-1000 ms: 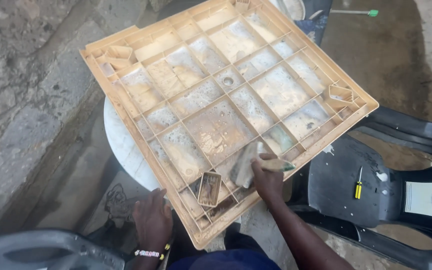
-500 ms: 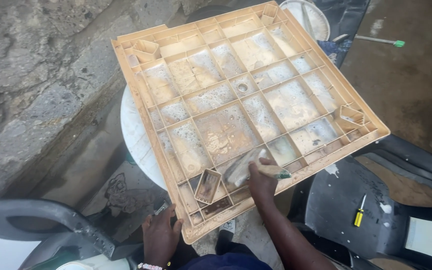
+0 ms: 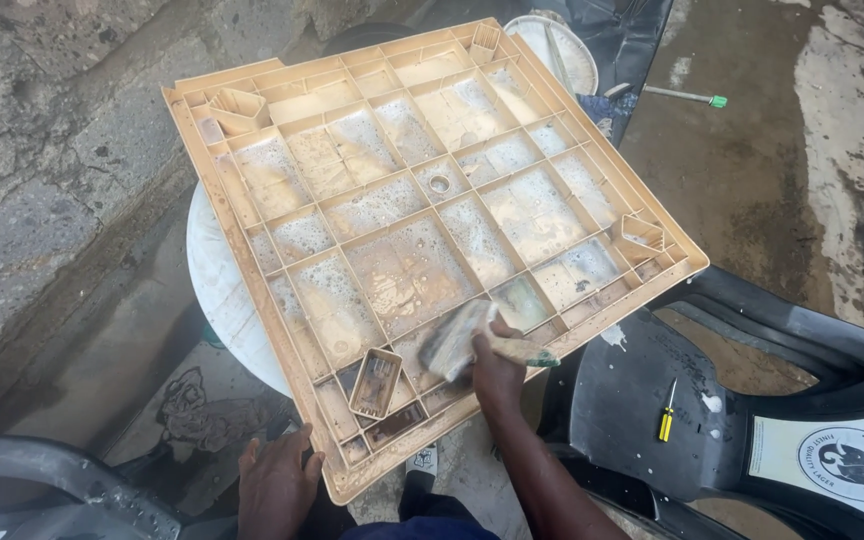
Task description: The person cleans the underside of a plastic table using a brush and soapy water, scrubbing between the structural ribs of the table surface.
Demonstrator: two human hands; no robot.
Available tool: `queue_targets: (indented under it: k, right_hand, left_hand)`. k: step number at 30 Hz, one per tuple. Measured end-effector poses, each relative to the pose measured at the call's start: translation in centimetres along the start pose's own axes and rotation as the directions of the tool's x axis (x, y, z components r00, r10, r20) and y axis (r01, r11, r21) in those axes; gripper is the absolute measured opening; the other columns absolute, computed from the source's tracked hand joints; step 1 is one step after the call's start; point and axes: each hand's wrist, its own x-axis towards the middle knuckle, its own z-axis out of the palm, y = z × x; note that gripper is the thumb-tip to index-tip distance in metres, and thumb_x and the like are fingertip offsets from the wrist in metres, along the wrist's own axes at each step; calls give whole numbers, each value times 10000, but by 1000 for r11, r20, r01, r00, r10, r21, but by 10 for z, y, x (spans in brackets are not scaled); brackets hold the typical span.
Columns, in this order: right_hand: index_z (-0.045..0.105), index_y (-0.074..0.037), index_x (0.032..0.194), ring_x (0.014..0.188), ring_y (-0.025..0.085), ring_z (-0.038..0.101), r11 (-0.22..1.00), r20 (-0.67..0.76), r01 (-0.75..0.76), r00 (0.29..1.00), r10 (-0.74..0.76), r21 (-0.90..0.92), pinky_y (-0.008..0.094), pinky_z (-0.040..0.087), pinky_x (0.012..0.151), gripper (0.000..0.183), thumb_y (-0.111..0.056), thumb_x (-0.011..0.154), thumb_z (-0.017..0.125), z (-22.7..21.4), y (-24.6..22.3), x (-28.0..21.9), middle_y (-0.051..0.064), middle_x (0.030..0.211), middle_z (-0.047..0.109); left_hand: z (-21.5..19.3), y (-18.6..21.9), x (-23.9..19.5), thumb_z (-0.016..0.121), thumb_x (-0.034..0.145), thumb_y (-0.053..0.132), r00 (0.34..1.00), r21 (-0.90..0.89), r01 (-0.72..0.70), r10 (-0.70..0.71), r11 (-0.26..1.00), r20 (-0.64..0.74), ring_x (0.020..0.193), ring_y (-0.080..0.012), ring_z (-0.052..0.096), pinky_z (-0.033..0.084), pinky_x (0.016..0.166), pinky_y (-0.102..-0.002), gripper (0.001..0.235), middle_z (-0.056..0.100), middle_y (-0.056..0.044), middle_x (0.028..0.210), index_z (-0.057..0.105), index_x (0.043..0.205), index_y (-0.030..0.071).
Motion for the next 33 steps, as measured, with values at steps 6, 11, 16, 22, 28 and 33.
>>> queue_targets:
  k: [6, 11, 16, 22, 28, 33]
  right_hand:
    - [688, -146, 1308, 1147, 216, 699, 948, 110, 315, 944, -310, -35, 355, 583, 894, 485, -370, 882, 752, -6, 24, 0, 83, 1271, 716]
    - [689, -184, 1443, 1437, 254, 607, 892, 357, 435, 859, -368, -126, 408, 554, 1096, 646, -485, 873, 723, -20, 8, -16, 79, 1555, 645]
    - [716, -154, 1342, 944, 220, 753, 910, 377, 410, 854, -360, -59, 345, 587, 748, 481, -321, 892, 749, -65, -8, -8, 93, 1283, 759]
    - [220, -112, 1645, 983, 411, 787, 979, 743, -206, 654, 140, -3, 451, 670, 649, 933, -430, 889, 664, -114, -23, 33, 317, 1425, 709]
    - [730, -43, 1138, 743, 308, 739, 957, 176, 252, 945, -275, 146, 381, 547, 566, 232, -116, 931, 803, -108, -19, 53, 224, 866, 748]
    - [624, -58, 1255, 1050, 332, 727, 960, 147, 193, 963, -225, 204, 415, 609, 751, 319, -229, 995, 693, -54, -11, 36, 167, 1238, 740]
  left_hand:
    - [-7, 3, 11, 622, 965, 480, 998, 48, 13, -16, 999, 62, 1336, -179, 633, 196, 1365, -564, 509, 734, 83, 1332, 609, 1445, 311]
    - [-8, 4, 3, 594, 974, 496, 997, 47, 23, -26, 999, 68, 1383, -159, 608, 169, 1369, -547, 511, 728, 73, 1362, 617, 1446, 302]
    - [14, -9, 2, 629, 943, 524, 1000, 95, -14, 16, 995, -18, 1298, -196, 645, 210, 1349, -580, 544, 745, 82, 1288, 599, 1448, 323]
    - [-7, 9, 3, 570, 980, 510, 998, 23, 41, -42, 999, 50, 1336, -181, 627, 156, 1368, -561, 491, 723, 63, 1350, 618, 1419, 296]
    - [-8, 12, 13, 539, 966, 509, 999, 59, 18, -20, 998, 36, 1256, -198, 663, 231, 1329, -590, 422, 754, 72, 1269, 670, 1307, 297]
    - [-1, 14, 9, 610, 953, 475, 999, 22, 35, -35, 999, -23, 1270, -197, 659, 235, 1319, -579, 412, 738, 62, 1310, 667, 1310, 277]
